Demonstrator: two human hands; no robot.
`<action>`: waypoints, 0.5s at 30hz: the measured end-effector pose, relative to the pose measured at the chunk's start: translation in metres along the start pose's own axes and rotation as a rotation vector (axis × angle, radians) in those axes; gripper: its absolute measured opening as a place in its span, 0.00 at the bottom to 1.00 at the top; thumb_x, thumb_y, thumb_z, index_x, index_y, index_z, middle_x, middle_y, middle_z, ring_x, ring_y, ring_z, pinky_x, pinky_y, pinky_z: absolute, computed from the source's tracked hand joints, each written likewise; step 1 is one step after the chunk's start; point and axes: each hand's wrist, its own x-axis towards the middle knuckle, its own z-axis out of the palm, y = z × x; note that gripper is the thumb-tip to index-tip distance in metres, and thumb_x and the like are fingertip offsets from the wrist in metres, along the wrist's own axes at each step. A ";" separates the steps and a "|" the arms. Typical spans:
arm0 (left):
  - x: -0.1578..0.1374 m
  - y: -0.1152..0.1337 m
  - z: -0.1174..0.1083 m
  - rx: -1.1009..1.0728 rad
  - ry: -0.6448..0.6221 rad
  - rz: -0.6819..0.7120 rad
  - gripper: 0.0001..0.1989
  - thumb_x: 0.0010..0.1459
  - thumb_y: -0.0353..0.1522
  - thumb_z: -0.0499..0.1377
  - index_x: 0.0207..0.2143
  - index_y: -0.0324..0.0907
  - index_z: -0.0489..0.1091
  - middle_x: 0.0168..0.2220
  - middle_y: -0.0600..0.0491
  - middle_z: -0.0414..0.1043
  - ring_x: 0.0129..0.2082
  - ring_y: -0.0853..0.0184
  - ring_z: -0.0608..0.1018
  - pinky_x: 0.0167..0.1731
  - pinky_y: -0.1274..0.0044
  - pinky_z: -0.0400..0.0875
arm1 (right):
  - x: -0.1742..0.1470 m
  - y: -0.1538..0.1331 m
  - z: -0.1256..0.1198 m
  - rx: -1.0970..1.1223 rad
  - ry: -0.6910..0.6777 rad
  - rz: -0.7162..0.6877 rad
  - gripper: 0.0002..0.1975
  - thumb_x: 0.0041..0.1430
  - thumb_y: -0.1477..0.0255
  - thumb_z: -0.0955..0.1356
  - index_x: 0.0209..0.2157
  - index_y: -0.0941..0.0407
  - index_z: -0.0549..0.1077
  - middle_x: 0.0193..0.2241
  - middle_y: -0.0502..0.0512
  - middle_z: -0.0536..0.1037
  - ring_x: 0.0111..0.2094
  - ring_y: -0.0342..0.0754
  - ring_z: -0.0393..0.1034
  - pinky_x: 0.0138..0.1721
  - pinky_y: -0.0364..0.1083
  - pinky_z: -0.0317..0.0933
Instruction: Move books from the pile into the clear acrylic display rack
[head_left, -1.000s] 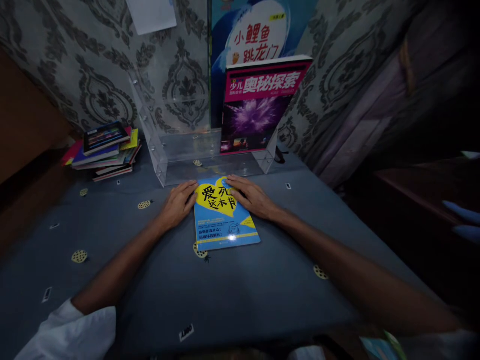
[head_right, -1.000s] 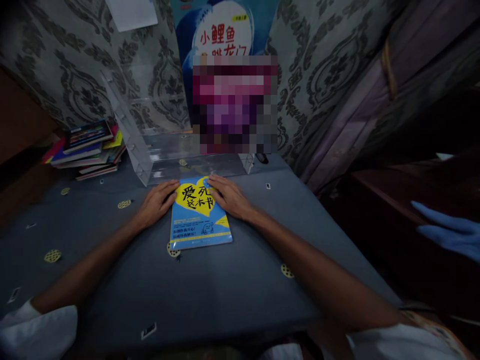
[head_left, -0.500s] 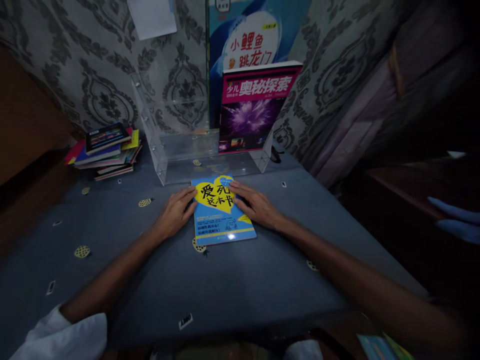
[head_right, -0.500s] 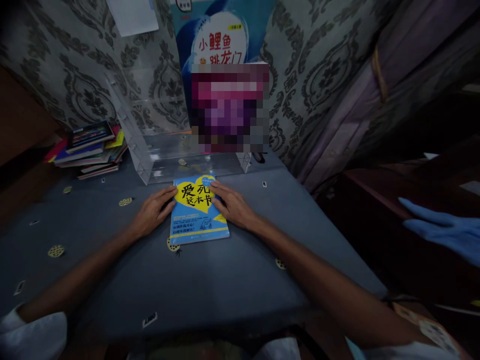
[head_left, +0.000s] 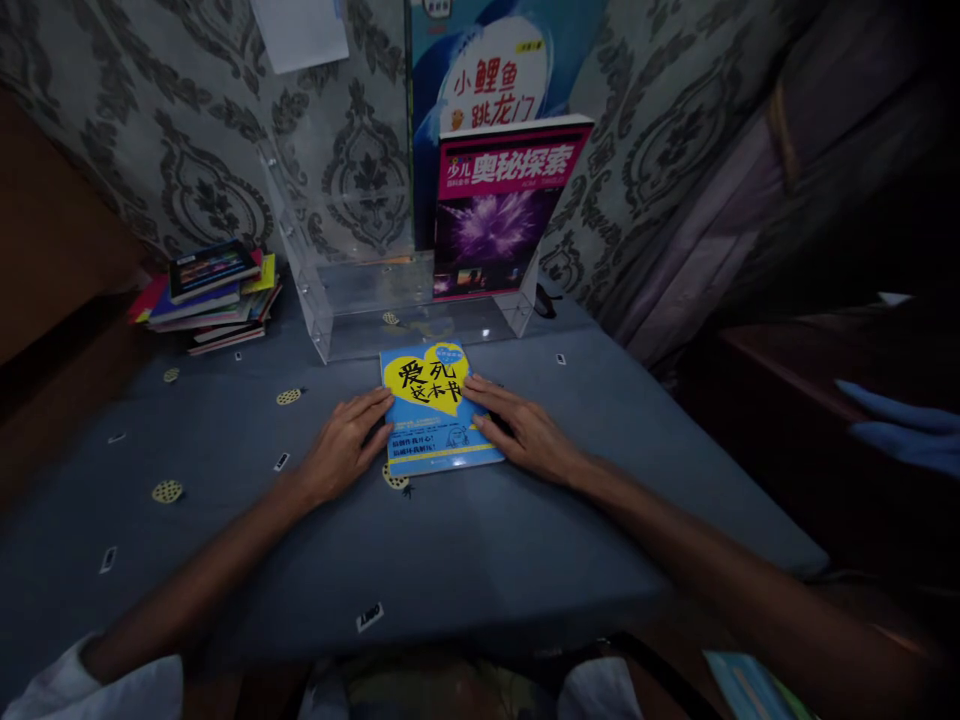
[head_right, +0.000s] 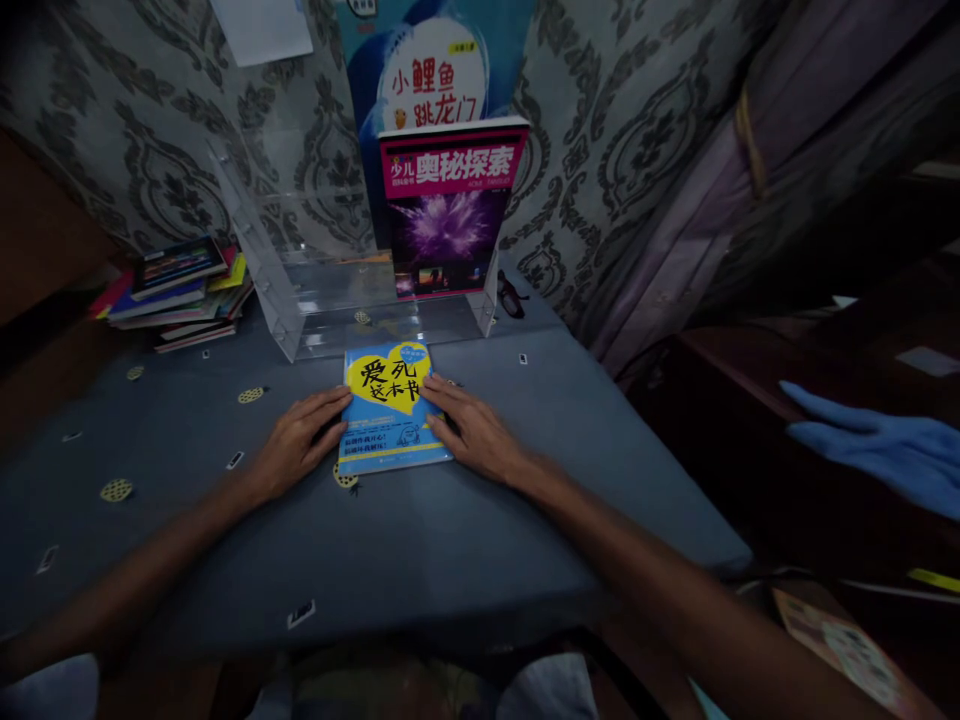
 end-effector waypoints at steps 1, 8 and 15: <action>-0.002 0.002 -0.001 0.001 0.001 0.005 0.21 0.70 0.38 0.49 0.60 0.43 0.67 0.61 0.44 0.70 0.61 0.57 0.72 0.59 0.59 0.68 | -0.003 -0.001 0.000 -0.001 -0.001 -0.001 0.25 0.68 0.65 0.62 0.64 0.55 0.66 0.65 0.60 0.66 0.66 0.57 0.58 0.66 0.63 0.56; -0.023 0.016 -0.010 0.017 -0.012 0.115 0.20 0.70 0.36 0.50 0.62 0.45 0.65 0.60 0.44 0.70 0.61 0.57 0.72 0.57 0.61 0.71 | -0.025 -0.017 -0.003 -0.001 -0.015 0.019 0.24 0.69 0.66 0.62 0.64 0.52 0.65 0.65 0.57 0.65 0.66 0.57 0.59 0.65 0.63 0.57; -0.036 0.030 -0.013 0.012 -0.031 0.297 0.21 0.70 0.31 0.51 0.63 0.44 0.62 0.59 0.45 0.72 0.60 0.61 0.73 0.58 0.64 0.71 | -0.039 -0.027 -0.006 0.039 -0.015 0.037 0.23 0.69 0.67 0.62 0.63 0.52 0.67 0.65 0.56 0.66 0.66 0.55 0.58 0.65 0.62 0.57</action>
